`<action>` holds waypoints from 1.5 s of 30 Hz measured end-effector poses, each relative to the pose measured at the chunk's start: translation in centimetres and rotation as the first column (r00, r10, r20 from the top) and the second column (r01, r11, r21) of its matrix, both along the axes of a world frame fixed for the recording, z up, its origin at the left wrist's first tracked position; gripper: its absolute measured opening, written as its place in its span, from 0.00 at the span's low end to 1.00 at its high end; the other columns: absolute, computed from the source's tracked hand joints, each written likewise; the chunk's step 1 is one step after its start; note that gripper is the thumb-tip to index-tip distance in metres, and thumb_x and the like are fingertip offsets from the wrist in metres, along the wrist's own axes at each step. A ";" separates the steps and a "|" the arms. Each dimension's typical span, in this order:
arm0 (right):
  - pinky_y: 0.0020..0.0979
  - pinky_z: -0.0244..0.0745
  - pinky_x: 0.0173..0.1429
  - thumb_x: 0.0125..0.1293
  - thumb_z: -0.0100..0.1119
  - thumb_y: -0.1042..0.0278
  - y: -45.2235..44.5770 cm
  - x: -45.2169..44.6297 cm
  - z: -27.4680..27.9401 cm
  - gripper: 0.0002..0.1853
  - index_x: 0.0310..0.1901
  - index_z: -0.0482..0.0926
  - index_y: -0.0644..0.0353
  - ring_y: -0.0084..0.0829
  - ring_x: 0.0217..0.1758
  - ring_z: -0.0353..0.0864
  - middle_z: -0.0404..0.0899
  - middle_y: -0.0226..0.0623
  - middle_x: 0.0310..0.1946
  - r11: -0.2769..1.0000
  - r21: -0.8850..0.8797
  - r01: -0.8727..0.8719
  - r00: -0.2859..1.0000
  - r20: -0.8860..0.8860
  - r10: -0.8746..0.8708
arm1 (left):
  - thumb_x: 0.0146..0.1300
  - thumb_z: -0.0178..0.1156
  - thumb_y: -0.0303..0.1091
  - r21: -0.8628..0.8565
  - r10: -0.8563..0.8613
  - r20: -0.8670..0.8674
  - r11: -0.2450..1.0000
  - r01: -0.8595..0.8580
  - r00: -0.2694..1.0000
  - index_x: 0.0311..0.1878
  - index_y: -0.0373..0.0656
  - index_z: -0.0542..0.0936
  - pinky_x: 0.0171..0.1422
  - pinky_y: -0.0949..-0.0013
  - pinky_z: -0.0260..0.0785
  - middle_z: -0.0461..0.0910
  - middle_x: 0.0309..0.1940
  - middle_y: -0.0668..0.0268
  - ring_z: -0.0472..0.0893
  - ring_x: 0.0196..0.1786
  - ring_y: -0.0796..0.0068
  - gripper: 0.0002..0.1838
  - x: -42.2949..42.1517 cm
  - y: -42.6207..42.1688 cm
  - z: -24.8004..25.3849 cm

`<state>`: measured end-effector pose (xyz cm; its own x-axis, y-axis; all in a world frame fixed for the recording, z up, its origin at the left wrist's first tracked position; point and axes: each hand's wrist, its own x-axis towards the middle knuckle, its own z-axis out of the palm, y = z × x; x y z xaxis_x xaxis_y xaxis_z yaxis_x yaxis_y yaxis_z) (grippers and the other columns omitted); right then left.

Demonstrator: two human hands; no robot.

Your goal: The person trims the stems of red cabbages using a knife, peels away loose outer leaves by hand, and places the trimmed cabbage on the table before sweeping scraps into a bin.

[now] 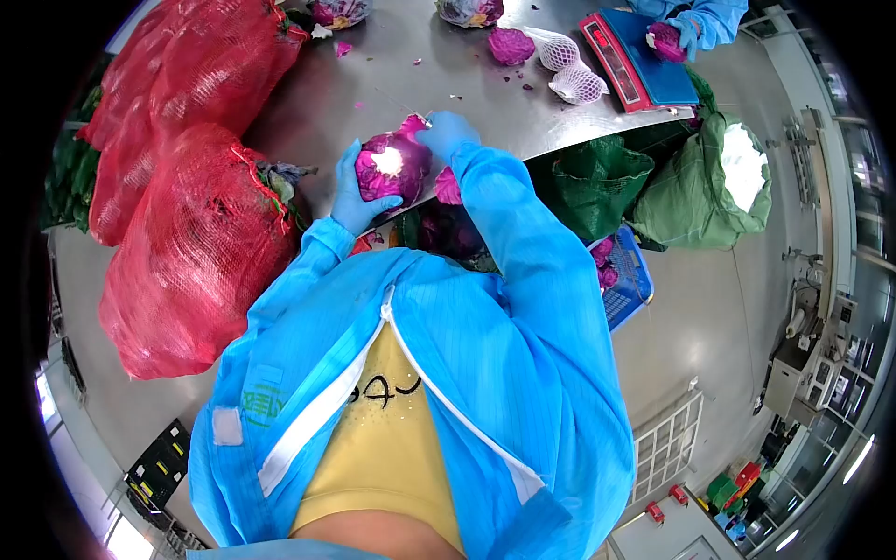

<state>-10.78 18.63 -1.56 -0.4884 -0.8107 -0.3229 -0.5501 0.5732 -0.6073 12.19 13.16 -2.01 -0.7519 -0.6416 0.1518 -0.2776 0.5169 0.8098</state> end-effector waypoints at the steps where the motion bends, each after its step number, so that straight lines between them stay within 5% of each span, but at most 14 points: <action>1: 0.44 0.74 0.52 0.54 0.60 0.49 0.0 0.0 0.4 0.21 0.45 0.81 0.56 0.49 0.47 0.80 0.81 0.49 0.42 1.000 -0.013 0.025 0.998 -0.050 -0.025 | 0.31 0.81 0.43 0.004 -0.005 0.002 1.000 0.005 1.000 0.72 0.41 0.47 0.75 0.59 0.53 0.53 0.66 0.50 0.57 0.69 0.50 0.67 0.3 0.0 -0.1; 5: 0.44 0.74 0.54 0.54 0.60 0.50 0.4 -1.0 -1.5 0.22 0.46 0.81 0.56 0.50 0.49 0.79 0.80 0.49 0.44 0.990 0.143 -0.014 0.995 -0.099 0.028 | 0.31 0.81 0.44 -0.069 -0.004 -0.061 0.998 0.000 0.998 0.72 0.42 0.48 0.75 0.59 0.51 0.53 0.68 0.53 0.57 0.70 0.54 0.66 2.0 0.4 -1.3; 9: 0.44 0.74 0.54 0.54 0.62 0.51 2.1 -1.2 -5.3 0.23 0.47 0.80 0.58 0.50 0.48 0.79 0.81 0.49 0.44 0.991 0.115 0.064 0.997 -0.042 -0.059 | 0.26 0.82 0.50 0.088 -0.026 -0.240 0.995 0.048 0.970 0.72 0.42 0.47 0.76 0.58 0.48 0.51 0.70 0.54 0.54 0.72 0.54 0.70 4.2 0.4 -4.4; 11: 0.43 0.74 0.53 0.54 0.66 0.50 3.5 0.3 -4.0 0.25 0.49 0.79 0.58 0.48 0.47 0.80 0.81 0.47 0.43 0.982 -0.091 0.163 0.985 -0.032 -0.167 | 0.24 0.82 0.49 0.202 0.010 -0.374 0.977 0.071 0.927 0.71 0.43 0.46 0.76 0.58 0.51 0.50 0.70 0.55 0.57 0.71 0.56 0.71 4.8 0.8 -4.3; 15: 0.40 0.75 0.51 0.52 0.69 0.48 3.8 2.9 -1.4 0.27 0.50 0.78 0.56 0.45 0.46 0.81 0.81 0.43 0.43 0.926 -0.179 0.334 0.932 -0.084 -0.352 | 0.24 0.82 0.48 0.249 0.028 -0.345 0.966 0.062 0.938 0.71 0.45 0.45 0.74 0.58 0.55 0.51 0.70 0.56 0.59 0.70 0.59 0.71 4.8 0.4 -3.8; 17: 0.37 0.76 0.49 0.52 0.69 0.46 3.0 4.1 -1.5 0.28 0.49 0.78 0.58 0.42 0.45 0.82 0.81 0.42 0.42 0.867 -0.447 0.221 0.971 0.014 -0.240 | 0.24 0.82 0.47 0.283 0.040 -0.316 0.958 0.054 0.948 0.71 0.45 0.45 0.73 0.59 0.57 0.52 0.70 0.56 0.60 0.69 0.59 0.71 4.7 0.3 -3.2; 21: 0.32 0.75 0.49 0.53 0.69 0.47 -0.9 4.8 -0.9 0.26 0.47 0.80 0.59 0.31 0.41 0.81 0.82 0.38 0.40 0.954 -0.286 0.088 0.866 0.496 0.069 | 0.23 0.83 0.43 0.274 -0.015 -0.355 0.954 0.119 0.935 0.72 0.44 0.45 0.73 0.59 0.59 0.53 0.69 0.57 0.62 0.69 0.60 0.72 4.6 0.1 -3.8; 25: 0.27 0.70 0.36 0.56 0.68 0.47 -2.2 3.9 1.2 0.23 0.47 0.82 0.55 0.23 0.33 0.73 0.80 0.30 0.35 0.994 -0.031 -0.104 0.717 0.690 0.097 | 0.20 0.84 0.37 0.367 -0.006 -0.322 0.921 0.130 0.947 0.73 0.43 0.44 0.74 0.60 0.57 0.53 0.69 0.57 0.61 0.69 0.60 0.74 4.7 -0.3 -3.8; 31: 0.32 0.76 0.39 0.56 0.66 0.50 -3.7 2.2 0.6 0.21 0.46 0.82 0.54 0.28 0.35 0.79 0.82 0.34 0.37 0.963 0.054 -0.264 0.860 0.465 0.210 | 0.19 0.84 0.39 0.280 -0.047 -0.215 0.954 0.108 0.975 0.73 0.42 0.50 0.74 0.59 0.54 0.56 0.68 0.55 0.60 0.69 0.57 0.72 4.5 -1.5 -4.0; 34: 0.37 0.74 0.44 0.56 0.65 0.47 -4.0 2.1 2.1 0.24 0.49 0.82 0.53 0.35 0.39 0.81 0.83 0.41 0.36 0.913 -0.030 -0.407 0.885 0.235 0.402 | 0.21 0.83 0.40 0.166 -0.087 -0.186 0.979 0.118 0.979 0.73 0.43 0.50 0.73 0.58 0.55 0.55 0.69 0.54 0.60 0.69 0.55 0.71 4.3 -1.7 -3.4; 36: 0.42 0.74 0.51 0.57 0.62 0.49 -4.4 3.0 3.1 0.21 0.47 0.82 0.51 0.44 0.47 0.81 0.82 0.46 0.39 0.888 0.124 -0.444 0.877 -0.143 0.459 | 0.22 0.83 0.41 0.180 -0.078 -0.187 0.977 0.112 0.979 0.73 0.43 0.50 0.74 0.58 0.55 0.55 0.69 0.54 0.60 0.70 0.54 0.71 4.1 -1.8 -3.2; 39: 0.42 0.75 0.51 0.58 0.60 0.49 -5.2 3.7 1.5 0.19 0.45 0.82 0.50 0.47 0.47 0.80 0.82 0.45 0.41 0.907 0.228 -0.353 0.833 -0.365 0.416 | 0.22 0.83 0.44 0.114 -0.102 -0.193 0.986 0.125 0.976 0.73 0.43 0.50 0.74 0.58 0.54 0.56 0.69 0.53 0.59 0.70 0.53 0.70 4.2 -1.9 -3.2; 43: 0.41 0.75 0.51 0.57 0.61 0.48 -3.1 3.6 -0.8 0.19 0.44 0.82 0.52 0.48 0.46 0.80 0.82 0.44 0.41 0.908 0.231 -0.350 0.856 -0.314 0.410 | 0.24 0.82 0.47 -0.102 -0.173 -0.160 0.982 0.158 0.972 0.72 0.44 0.51 0.75 0.55 0.49 0.55 0.70 0.52 0.55 0.72 0.49 0.69 4.8 -1.1 -3.0; 45: 0.41 0.75 0.54 0.58 0.58 0.53 -1.6 4.2 -1.1 0.18 0.47 0.81 0.51 0.45 0.49 0.80 0.81 0.43 0.46 0.981 0.087 -0.173 0.968 -0.170 0.186 | 0.25 0.82 0.47 -0.060 -0.151 -0.181 0.988 0.142 0.972 0.72 0.44 0.51 0.76 0.54 0.48 0.55 0.70 0.52 0.55 0.72 0.48 0.69 4.9 -0.7 -2.7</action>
